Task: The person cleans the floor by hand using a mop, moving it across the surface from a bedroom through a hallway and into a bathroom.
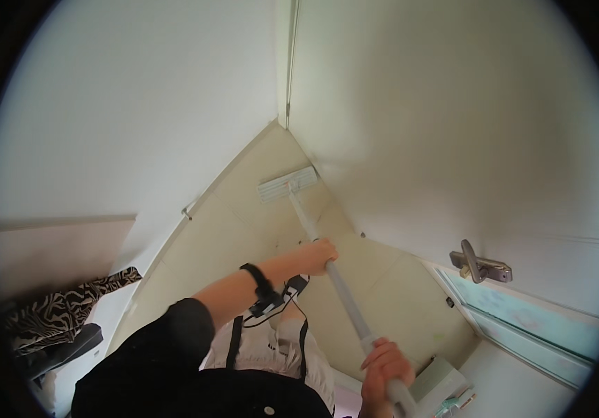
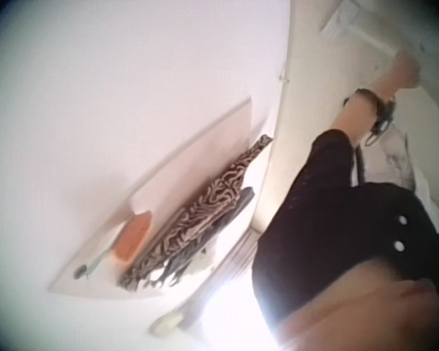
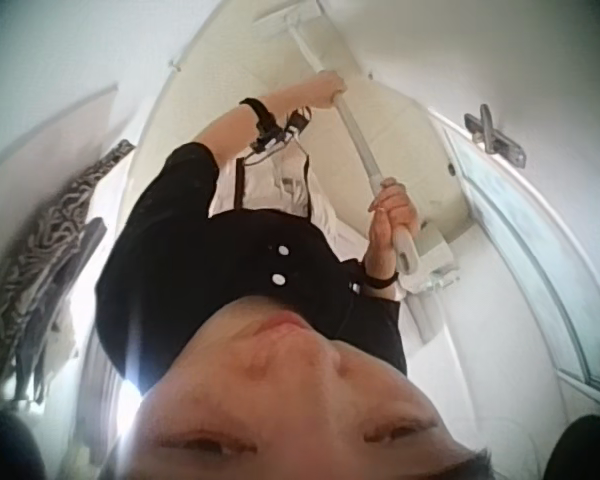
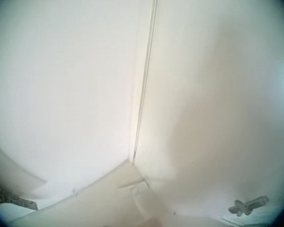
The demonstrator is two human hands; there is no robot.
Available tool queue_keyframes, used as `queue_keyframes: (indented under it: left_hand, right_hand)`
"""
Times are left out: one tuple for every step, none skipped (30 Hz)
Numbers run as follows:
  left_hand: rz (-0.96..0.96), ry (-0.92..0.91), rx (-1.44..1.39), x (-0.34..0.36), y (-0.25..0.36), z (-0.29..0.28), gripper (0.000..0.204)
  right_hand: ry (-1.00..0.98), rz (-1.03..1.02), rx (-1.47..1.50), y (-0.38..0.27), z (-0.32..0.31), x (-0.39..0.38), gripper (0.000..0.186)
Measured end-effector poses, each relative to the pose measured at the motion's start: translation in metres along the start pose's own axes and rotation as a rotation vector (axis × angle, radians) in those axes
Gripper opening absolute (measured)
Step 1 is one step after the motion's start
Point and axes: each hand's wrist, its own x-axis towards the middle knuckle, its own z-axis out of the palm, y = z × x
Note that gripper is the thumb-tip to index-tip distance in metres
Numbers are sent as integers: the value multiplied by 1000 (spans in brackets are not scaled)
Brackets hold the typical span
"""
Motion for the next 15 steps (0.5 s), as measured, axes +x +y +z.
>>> queue_keyframes:
  left_hand:
    - [22, 99, -24, -6, -6, -8, 14]
    - [51, 198, -44, -10, -13, -15, 13]
    - [66, 311, -70, -22, -27, -24, 13]
    - [87, 421, -96, -32, -40, -31, 13]
    - [41, 478, -102, -39, -65, -49, 15]
    - [-14, 538, -106, -51, -92, -66, 18]
    - [-76, 551, -85, -54, -117, -72, 20]
    - [-142, 563, -62, -60, -143, -80, 22]
    - [-58, 573, -46, -50, -148, -81, 22]
    - [-28, 591, -36, -39, -146, -76, 22]
    - [-1, 594, -20, -34, -146, -72, 21]
    - [29, 604, -10, -24, -142, -67, 21]
    - [19, 399, -24, -20, -138, -61, 17]
    - [12, 298, -28, -15, -132, -54, 16]
    - [13, 195, -36, -7, -122, -48, 14]
  right_hand:
    - [-182, -111, 44, -8, 4, 7, 33]
    - [-244, -177, 39, -3, 12, 6, 32]
    - [-317, -238, 44, 6, 21, 6, 32]
    - [-387, -296, 48, 13, 30, 6, 31]
    - [-461, -306, 7, 26, 46, 16, 30]
    - [-541, -316, -24, 40, 64, 26, 28]
    - [-549, -302, 38, 51, 87, 28, 28]
    - [-559, -286, 104, 62, 110, 30, 27]
    - [-489, -275, 111, 69, 119, 30, 28]
    - [-450, -256, 110, 68, 112, 31, 28]
    - [-398, -230, 116, 67, 109, 27, 28]
    - [-352, -207, 116, 66, 102, 26, 28]
    - [-309, -170, 92, 61, 90, 21, 28]
    - [-274, -157, 79, 57, 82, 15, 28]
    - [-235, -145, 59, 53, 73, 9, 28]
